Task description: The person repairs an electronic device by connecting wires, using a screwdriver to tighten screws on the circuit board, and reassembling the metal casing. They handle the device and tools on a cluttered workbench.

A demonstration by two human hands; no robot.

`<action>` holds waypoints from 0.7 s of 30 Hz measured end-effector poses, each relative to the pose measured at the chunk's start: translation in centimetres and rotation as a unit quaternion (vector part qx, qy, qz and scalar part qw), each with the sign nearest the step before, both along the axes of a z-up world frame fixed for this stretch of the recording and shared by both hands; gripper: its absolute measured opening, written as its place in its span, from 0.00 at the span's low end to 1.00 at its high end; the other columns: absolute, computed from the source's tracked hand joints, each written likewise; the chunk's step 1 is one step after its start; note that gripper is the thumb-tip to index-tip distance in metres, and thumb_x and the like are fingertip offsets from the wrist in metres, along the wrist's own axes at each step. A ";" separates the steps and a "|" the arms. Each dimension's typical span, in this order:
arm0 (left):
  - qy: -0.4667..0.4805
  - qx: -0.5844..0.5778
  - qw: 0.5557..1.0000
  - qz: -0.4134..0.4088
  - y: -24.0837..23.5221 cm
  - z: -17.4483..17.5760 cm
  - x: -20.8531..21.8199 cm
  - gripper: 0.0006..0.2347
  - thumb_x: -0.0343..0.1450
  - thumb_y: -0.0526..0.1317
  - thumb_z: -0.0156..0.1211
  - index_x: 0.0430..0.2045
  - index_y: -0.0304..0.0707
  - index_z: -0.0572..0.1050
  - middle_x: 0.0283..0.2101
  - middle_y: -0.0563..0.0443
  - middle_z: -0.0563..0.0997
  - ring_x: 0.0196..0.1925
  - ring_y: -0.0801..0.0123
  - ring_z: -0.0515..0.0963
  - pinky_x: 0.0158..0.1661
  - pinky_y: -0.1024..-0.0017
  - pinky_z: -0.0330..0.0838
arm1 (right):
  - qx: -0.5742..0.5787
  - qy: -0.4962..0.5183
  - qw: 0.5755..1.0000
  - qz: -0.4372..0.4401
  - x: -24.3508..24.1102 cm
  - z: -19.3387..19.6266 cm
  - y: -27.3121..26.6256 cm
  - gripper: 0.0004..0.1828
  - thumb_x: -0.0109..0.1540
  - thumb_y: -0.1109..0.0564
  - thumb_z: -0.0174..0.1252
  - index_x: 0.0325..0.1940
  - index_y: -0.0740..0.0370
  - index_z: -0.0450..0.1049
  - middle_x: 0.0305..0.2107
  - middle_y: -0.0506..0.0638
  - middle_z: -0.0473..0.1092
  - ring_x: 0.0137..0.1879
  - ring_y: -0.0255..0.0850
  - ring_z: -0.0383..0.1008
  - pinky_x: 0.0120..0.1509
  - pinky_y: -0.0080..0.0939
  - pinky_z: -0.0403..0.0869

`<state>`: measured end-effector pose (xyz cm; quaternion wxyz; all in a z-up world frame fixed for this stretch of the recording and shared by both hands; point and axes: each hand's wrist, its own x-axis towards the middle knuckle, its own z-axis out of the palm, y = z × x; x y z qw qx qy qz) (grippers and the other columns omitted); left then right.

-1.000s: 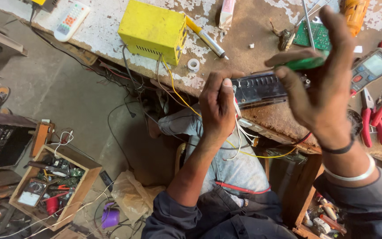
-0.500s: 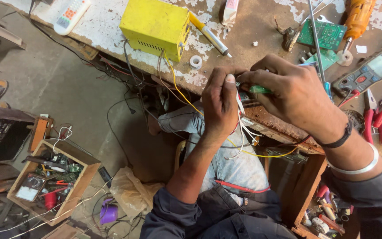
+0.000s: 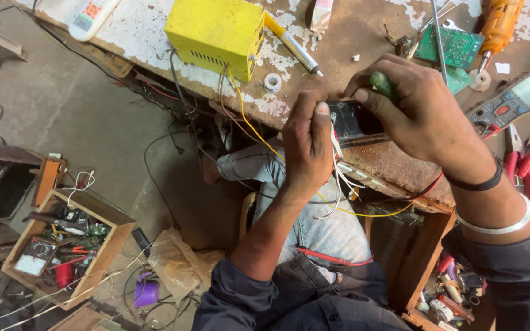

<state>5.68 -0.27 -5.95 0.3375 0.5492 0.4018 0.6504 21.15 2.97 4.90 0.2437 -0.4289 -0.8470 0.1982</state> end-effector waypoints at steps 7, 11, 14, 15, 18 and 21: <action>-0.014 -0.008 1.000 0.005 0.2 -0.4 0.4 0.10 0.82 0.36 0.41 0.49 0.30 0.72 0.45 0.41 0.78 0.49 0.58 0.80 0.53 0.64 0.74 | 0.021 -0.052 0.998 0.021 -0.9 0.0 0.1 0.08 0.66 0.61 0.60 0.48 0.67 0.76 0.37 0.60 0.71 0.44 0.59 0.74 0.47 0.53 0.71; -0.002 -0.018 1.000 0.013 0.3 -0.5 0.4 0.11 0.81 0.37 0.41 0.50 0.29 0.71 0.45 0.40 0.77 0.48 0.56 0.79 0.52 0.64 0.73 | 0.051 -0.058 0.997 0.023 -1.0 -0.1 -0.2 0.10 0.64 0.61 0.60 0.49 0.67 0.75 0.39 0.60 0.71 0.46 0.61 0.73 0.47 0.54 0.71; -0.007 0.000 1.000 0.008 0.3 -0.4 0.2 0.11 0.82 0.37 0.40 0.50 0.30 0.70 0.44 0.39 0.76 0.48 0.55 0.79 0.55 0.63 0.73 | 0.058 -0.064 0.996 0.007 -0.9 -0.6 -0.2 0.08 0.65 0.61 0.62 0.48 0.66 0.75 0.38 0.59 0.70 0.45 0.60 0.73 0.47 0.54 0.70; -0.012 0.012 1.000 0.005 0.3 -0.3 0.2 0.11 0.82 0.37 0.40 0.50 0.31 0.70 0.45 0.39 0.76 0.48 0.55 0.79 0.56 0.62 0.73 | 0.059 -0.065 0.996 0.001 -0.9 -0.7 -0.2 0.08 0.66 0.60 0.63 0.47 0.66 0.75 0.38 0.59 0.70 0.45 0.60 0.74 0.47 0.53 0.71; -0.004 0.000 1.000 0.002 0.4 -0.2 0.1 0.11 0.82 0.37 0.39 0.50 0.31 0.71 0.46 0.39 0.77 0.47 0.56 0.79 0.55 0.63 0.73 | 0.085 -0.068 0.994 0.010 -0.8 -1.1 -0.4 0.11 0.62 0.63 0.63 0.49 0.64 0.75 0.38 0.58 0.70 0.42 0.56 0.75 0.44 0.51 0.72; -0.013 -0.027 1.000 0.001 0.4 -0.3 0.3 0.11 0.82 0.38 0.40 0.48 0.31 0.71 0.45 0.39 0.78 0.49 0.54 0.79 0.52 0.63 0.73 | 0.117 -0.077 0.990 0.010 -1.0 -1.5 -0.6 0.13 0.61 0.63 0.64 0.50 0.63 0.75 0.39 0.56 0.70 0.39 0.51 0.76 0.40 0.48 0.74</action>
